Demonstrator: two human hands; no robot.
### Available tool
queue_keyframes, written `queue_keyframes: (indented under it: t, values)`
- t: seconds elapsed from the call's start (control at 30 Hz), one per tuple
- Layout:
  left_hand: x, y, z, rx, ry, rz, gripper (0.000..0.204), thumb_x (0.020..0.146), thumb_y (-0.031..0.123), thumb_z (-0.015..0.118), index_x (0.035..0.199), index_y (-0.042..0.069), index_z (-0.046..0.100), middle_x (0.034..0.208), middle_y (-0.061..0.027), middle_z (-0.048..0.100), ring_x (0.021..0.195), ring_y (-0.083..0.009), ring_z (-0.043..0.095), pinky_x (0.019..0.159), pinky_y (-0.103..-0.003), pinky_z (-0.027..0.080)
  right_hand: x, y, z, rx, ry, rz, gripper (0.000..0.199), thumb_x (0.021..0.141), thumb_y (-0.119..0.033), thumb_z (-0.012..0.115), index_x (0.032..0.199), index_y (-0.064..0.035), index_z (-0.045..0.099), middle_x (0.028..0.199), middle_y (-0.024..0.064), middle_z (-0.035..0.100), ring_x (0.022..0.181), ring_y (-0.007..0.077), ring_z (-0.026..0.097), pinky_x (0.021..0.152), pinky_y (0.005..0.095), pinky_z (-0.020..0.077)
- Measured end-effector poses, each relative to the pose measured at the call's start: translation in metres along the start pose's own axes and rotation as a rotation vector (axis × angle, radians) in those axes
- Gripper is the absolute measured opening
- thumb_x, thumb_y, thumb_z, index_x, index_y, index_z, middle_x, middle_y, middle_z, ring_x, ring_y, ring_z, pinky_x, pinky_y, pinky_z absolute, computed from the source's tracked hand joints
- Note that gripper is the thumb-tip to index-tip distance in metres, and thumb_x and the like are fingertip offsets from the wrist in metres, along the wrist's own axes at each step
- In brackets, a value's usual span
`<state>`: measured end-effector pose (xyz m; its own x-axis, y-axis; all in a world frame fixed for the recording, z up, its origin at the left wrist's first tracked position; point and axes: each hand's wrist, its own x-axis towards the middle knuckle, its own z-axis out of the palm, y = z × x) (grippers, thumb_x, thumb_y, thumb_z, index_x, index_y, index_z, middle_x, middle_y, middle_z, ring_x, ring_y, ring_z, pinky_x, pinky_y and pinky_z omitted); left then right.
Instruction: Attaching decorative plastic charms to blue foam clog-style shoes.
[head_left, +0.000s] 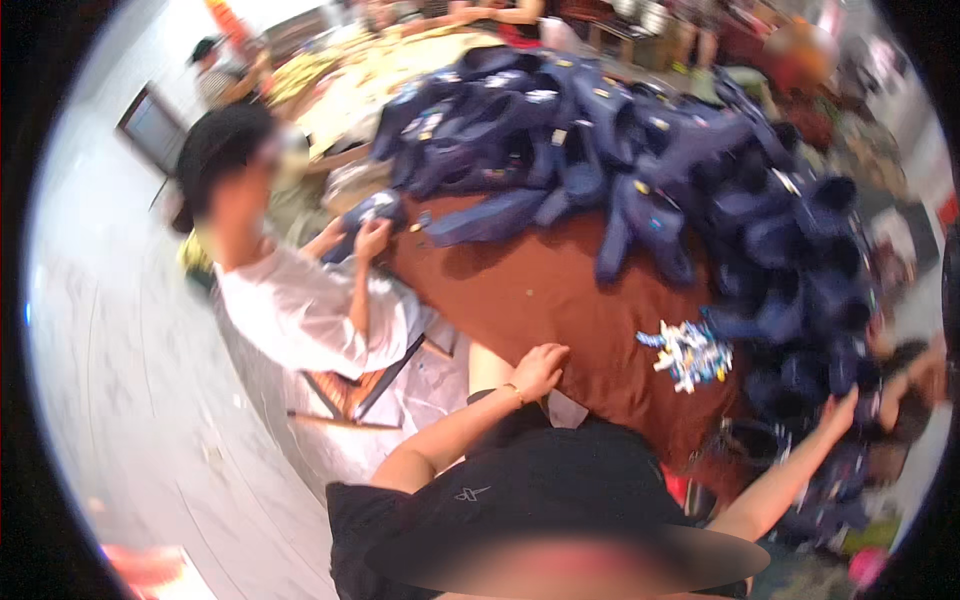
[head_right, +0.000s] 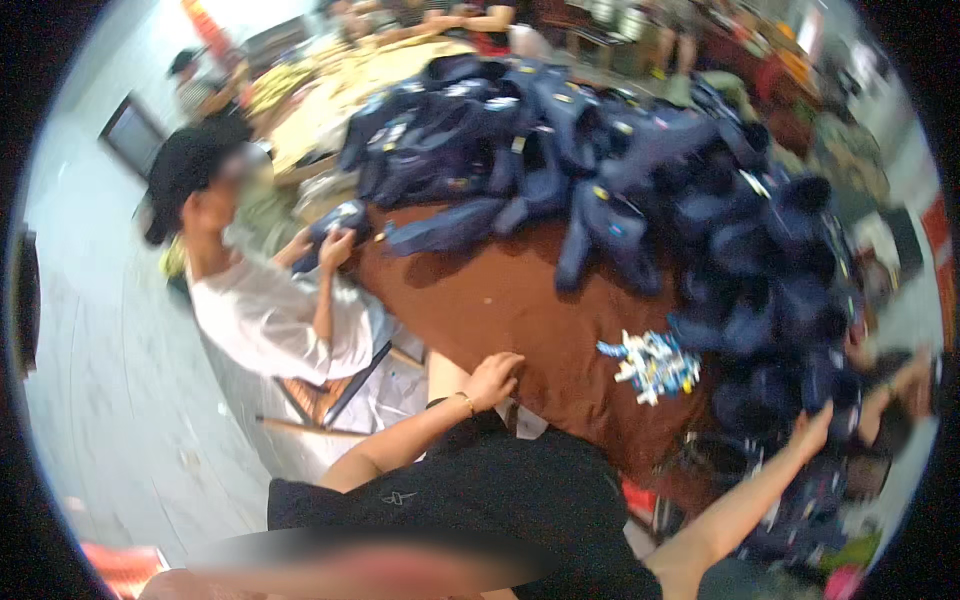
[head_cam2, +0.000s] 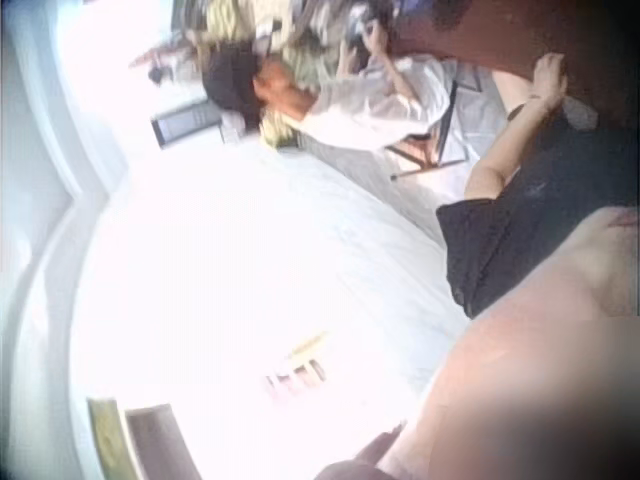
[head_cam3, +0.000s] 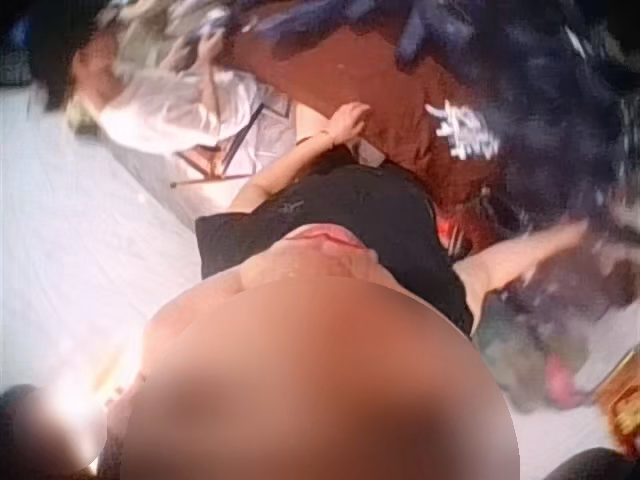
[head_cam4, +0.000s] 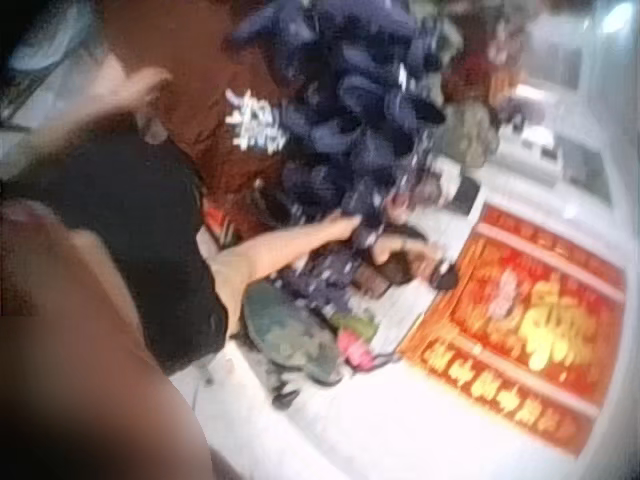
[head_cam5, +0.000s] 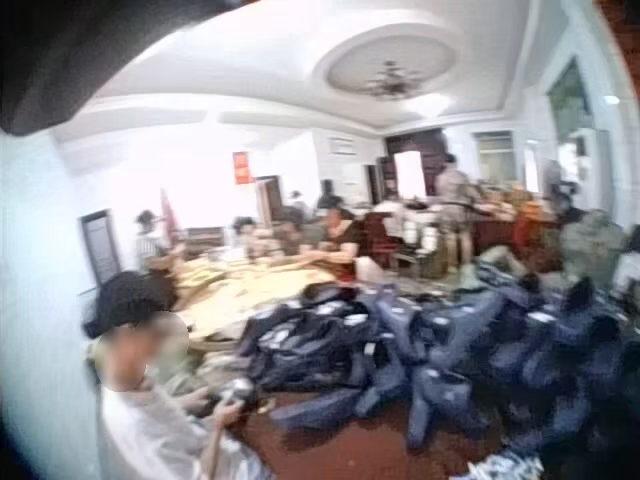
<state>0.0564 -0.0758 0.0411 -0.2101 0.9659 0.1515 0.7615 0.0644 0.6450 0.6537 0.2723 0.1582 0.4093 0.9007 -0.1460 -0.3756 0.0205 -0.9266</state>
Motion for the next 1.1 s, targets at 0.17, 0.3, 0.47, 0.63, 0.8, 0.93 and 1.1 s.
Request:
queue_keyframes:
  t: [0.17,0.3,0.47,0.63,0.8,0.93,1.1]
  values:
    - [-0.009,-0.016,0.009,0.013,-0.038,-0.062,0.045,0.079,0.012,0.060,0.123,0.005,0.052,0.124,-0.0155,0.052,0.116,-0.0348,0.048,0.099,-0.042,0.040,-0.002,0.014,-0.018,-0.418,0.288,-0.103,0.063,0.086,-0.056,0.058,0.086,0.0067,0.062,0.062,0.0052,0.053,0.043,0.0134,0.042,0.040,0.0276,0.0348]
    - [-0.007,-0.018,0.009,0.026,-0.021,-0.042,0.044,0.077,0.011,0.061,0.121,0.006,0.054,0.123,-0.0146,0.053,0.115,-0.0340,0.049,0.099,-0.042,0.040,-0.071,0.022,0.032,-0.681,0.421,-0.569,0.047,0.092,-0.038,0.051,0.099,0.0067,0.063,0.076,0.0119,0.063,0.059,0.0157,0.050,0.054,0.0287,0.0445]
    - [0.013,-0.025,-0.010,-0.043,-0.021,-0.030,0.040,0.080,0.013,0.059,0.119,0.004,0.054,0.117,-0.0172,0.056,0.114,-0.0341,0.050,0.100,-0.043,0.040,-0.168,0.104,0.117,-0.843,0.003,-0.923,0.025,0.093,-0.013,0.048,0.111,0.0011,0.059,0.102,0.0140,0.062,0.087,0.0222,0.057,0.082,0.0341,0.0472]
    - [0.067,-0.045,-0.061,0.048,0.127,0.020,0.042,0.080,0.013,0.060,0.120,0.004,0.053,0.116,-0.0179,0.057,0.112,-0.0355,0.051,0.099,-0.043,0.040,-0.277,0.216,0.191,-0.768,-0.846,-0.423,0.018,0.091,-0.009,0.049,0.102,-0.0032,0.062,0.096,0.0112,0.064,0.090,0.0223,0.060,0.079,0.0342,0.0473]
    - [0.142,-0.075,-0.137,0.229,0.313,0.020,0.042,0.078,0.012,0.060,0.118,0.005,0.054,0.117,-0.0176,0.056,0.110,-0.0364,0.051,0.095,-0.044,0.042,-0.334,0.288,0.229,-0.824,-1.257,-0.660,0.014,0.087,-0.019,0.057,0.090,-0.0067,0.064,0.086,0.0126,0.066,0.077,0.0327,0.064,0.066,0.0390,0.0516]
    - [0.206,-0.100,-0.198,0.412,0.487,-0.026,0.045,0.077,0.013,0.062,0.121,0.007,0.051,0.118,-0.0153,0.056,0.109,-0.0350,0.052,0.092,-0.046,0.044,-0.342,0.307,0.227,-0.932,-1.210,-0.845,0.010,0.084,-0.019,0.060,0.084,-0.0101,0.064,0.079,0.0087,0.066,0.066,0.0288,0.064,0.057,0.0376,0.0511]
    - [0.286,-0.125,-0.240,0.497,0.589,-0.123,0.050,0.077,0.016,0.061,0.125,0.008,0.048,0.123,-0.0132,0.054,0.114,-0.0323,0.051,0.092,-0.046,0.044,-0.342,0.310,0.226,-0.864,-1.182,-0.804,0.010,0.082,-0.019,0.062,0.078,-0.0104,0.063,0.073,0.0078,0.064,0.063,0.0272,0.063,0.055,0.0357,0.0503]
